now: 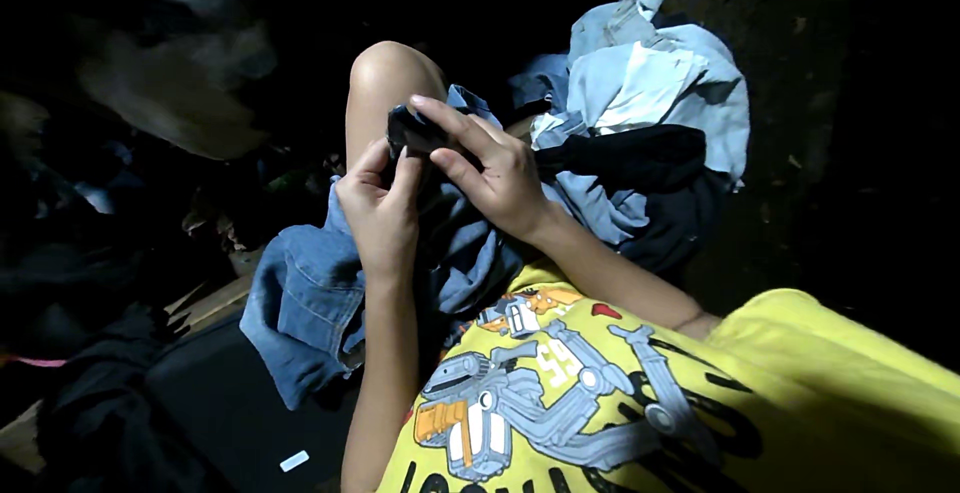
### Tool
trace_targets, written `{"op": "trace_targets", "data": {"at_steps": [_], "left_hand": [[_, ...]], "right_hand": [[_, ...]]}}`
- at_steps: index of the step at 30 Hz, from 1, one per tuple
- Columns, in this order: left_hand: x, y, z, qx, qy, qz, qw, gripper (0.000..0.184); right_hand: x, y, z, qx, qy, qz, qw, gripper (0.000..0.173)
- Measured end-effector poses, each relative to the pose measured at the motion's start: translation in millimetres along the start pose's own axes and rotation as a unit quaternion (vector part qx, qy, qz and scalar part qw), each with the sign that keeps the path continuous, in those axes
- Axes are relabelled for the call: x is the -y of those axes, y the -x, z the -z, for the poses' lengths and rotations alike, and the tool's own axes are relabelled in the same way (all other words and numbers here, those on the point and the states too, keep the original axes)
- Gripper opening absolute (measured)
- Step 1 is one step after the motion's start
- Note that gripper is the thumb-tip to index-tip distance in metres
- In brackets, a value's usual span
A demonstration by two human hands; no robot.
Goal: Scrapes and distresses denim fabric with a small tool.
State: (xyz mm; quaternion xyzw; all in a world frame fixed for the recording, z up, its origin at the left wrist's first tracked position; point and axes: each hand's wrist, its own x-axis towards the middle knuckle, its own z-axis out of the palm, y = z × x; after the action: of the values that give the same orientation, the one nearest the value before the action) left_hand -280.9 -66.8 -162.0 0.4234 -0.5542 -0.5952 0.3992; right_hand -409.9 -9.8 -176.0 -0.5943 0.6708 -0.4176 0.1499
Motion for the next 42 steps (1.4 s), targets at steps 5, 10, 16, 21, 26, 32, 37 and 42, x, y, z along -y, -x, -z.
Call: {"op": "trace_targets", "data": {"at_steps": [5, 10, 16, 21, 26, 32, 37, 42], "left_hand": [[7, 1, -2, -0.009, -0.014, -0.022, 1.000, 0.010], [5, -3, 6, 0.002, -0.004, -0.026, 1.000, 0.009], [-25, -7, 22, 0.061, -0.140, -0.050, 0.987, 0.016], [-28, -7, 4, 0.004, -0.130, -0.054, 0.990, 0.012], [-19, -1, -9, 0.010, -0.075, -0.028, 0.997, 0.016], [-10, 0, -14, -0.022, -0.012, 0.011, 1.000, 0.011], [-9, 2, -17, -0.051, 0.005, 0.007, 0.999, 0.007], [-3, 6, -19, -0.049, -0.021, -0.018, 0.998, 0.010]], "right_hand": [[-1, 2, 5, 0.035, -0.178, -0.082, 0.980, 0.036], [5, -26, 33, 0.178, -0.514, -0.320, 0.776, 0.032], [10, -33, 45, 0.215, -0.493, -0.259, 0.802, 0.028], [12, -29, 43, 0.172, -0.359, -0.121, 0.909, 0.034], [3, -13, 38, 0.134, -0.164, -0.033, 0.977, 0.042], [-11, 1, 31, 0.109, -0.117, -0.024, 0.987, 0.052], [-10, 3, 23, 0.040, -0.024, -0.016, 0.999, 0.047], [-10, -2, 14, 0.021, -0.025, 0.015, 0.999, 0.044]]}}
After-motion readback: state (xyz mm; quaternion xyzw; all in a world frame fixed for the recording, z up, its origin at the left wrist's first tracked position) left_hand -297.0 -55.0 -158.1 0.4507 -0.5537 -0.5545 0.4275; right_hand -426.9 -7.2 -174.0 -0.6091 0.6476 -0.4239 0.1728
